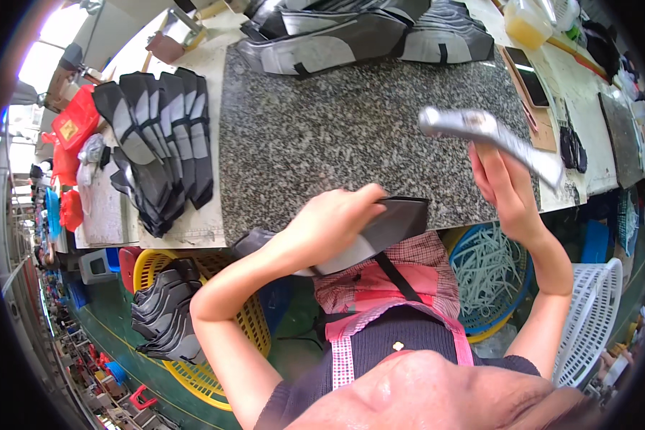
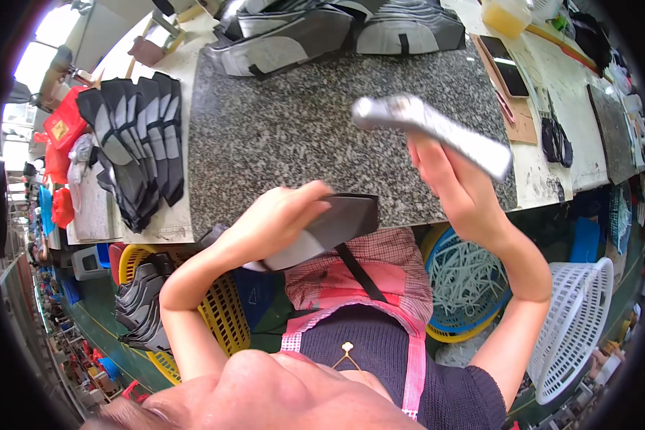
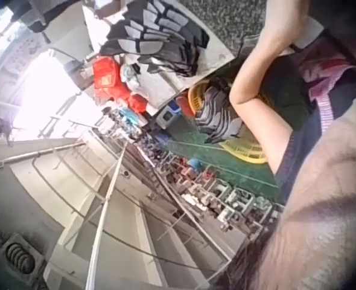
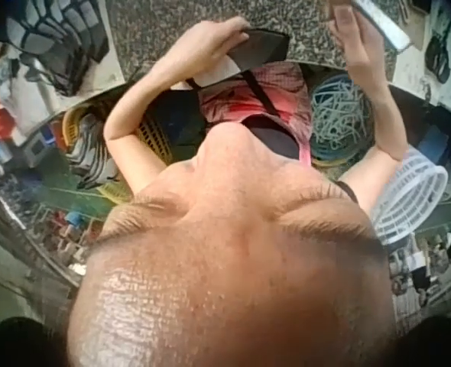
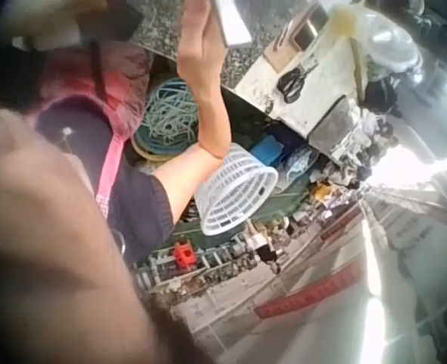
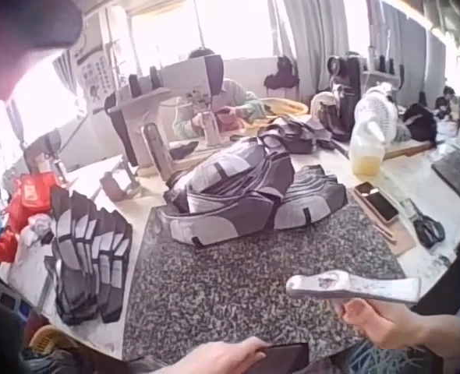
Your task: Flattening and pressing shoe upper components using a hammer at a workbench.
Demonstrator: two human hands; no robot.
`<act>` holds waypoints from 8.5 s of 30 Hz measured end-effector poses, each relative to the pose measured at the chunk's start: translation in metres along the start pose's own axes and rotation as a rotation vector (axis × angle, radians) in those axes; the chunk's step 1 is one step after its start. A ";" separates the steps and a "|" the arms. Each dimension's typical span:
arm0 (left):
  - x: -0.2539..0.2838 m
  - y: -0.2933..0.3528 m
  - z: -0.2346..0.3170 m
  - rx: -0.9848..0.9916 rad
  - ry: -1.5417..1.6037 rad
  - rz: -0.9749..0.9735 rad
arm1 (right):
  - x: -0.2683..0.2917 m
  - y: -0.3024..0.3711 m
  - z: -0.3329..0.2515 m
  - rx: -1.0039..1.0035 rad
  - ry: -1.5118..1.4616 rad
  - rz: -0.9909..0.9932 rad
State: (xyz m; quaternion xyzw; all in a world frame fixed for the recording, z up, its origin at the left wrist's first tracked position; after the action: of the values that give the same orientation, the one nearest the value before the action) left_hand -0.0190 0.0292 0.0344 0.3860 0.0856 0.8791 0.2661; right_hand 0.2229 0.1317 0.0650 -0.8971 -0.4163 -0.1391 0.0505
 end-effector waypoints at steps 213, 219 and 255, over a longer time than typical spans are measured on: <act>-0.063 -0.036 0.029 -0.392 -0.635 0.469 | -0.002 0.041 -0.002 0.145 0.585 -0.197; -0.040 -0.025 0.015 -0.264 -0.187 0.330 | -0.014 0.039 0.017 -0.154 0.343 -0.374; -0.072 0.007 0.012 -0.147 -0.306 0.623 | -0.028 0.026 0.011 -0.116 0.354 -0.401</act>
State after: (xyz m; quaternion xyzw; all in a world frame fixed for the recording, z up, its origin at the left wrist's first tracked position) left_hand 0.0271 -0.0157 -0.0002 0.5007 -0.1404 0.8539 0.0220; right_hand 0.2279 0.0965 0.0475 -0.7598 -0.5618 -0.3246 0.0424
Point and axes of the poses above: each hand's wrist, its own y-axis away from the middle knuckle, its own x-axis out of the back of the hand, z = x × y, the point moved 2 cm from there along -y, towards the middle knuckle, and after that the axes turned 12 degrees about -z, right-handed, at the moved point
